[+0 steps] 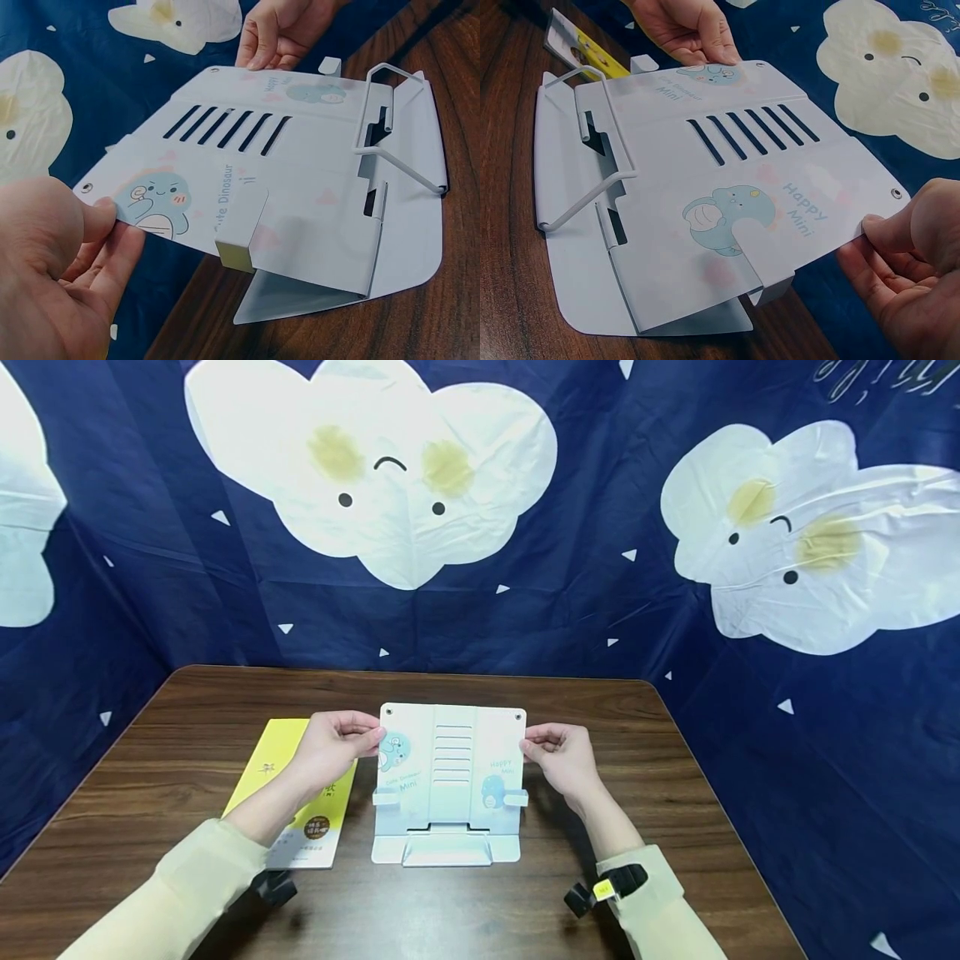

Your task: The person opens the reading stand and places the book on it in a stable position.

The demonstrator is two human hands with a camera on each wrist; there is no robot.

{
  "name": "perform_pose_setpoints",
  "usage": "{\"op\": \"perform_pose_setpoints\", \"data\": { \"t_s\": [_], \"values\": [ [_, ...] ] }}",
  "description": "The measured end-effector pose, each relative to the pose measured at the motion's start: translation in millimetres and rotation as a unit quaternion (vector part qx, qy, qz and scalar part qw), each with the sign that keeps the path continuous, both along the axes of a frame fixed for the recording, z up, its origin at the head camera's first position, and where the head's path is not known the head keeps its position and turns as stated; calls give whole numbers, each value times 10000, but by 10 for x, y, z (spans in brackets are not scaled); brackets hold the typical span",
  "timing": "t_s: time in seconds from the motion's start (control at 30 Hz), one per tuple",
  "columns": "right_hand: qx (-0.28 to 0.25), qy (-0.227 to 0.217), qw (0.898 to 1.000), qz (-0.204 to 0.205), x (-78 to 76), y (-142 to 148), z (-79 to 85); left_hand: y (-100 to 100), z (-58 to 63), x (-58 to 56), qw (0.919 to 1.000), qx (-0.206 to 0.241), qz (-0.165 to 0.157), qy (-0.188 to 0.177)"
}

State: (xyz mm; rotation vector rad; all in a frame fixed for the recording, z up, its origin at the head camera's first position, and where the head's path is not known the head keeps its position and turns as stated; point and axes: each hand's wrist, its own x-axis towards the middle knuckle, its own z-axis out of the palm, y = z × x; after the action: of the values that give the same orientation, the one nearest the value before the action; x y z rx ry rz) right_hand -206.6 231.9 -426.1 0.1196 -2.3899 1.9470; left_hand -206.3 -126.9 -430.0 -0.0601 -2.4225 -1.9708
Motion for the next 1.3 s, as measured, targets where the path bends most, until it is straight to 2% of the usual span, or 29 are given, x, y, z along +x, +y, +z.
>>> {"op": "perform_pose_setpoints", "data": {
  "t_s": [0.43,1.3],
  "values": [
    [107,152,9998,17,47,3,10,2,8,67,9999,-45,-3,153],
    [-111,346,9993,64,124,18,32,21,30,144,9992,9,81,388]
  ]
}}
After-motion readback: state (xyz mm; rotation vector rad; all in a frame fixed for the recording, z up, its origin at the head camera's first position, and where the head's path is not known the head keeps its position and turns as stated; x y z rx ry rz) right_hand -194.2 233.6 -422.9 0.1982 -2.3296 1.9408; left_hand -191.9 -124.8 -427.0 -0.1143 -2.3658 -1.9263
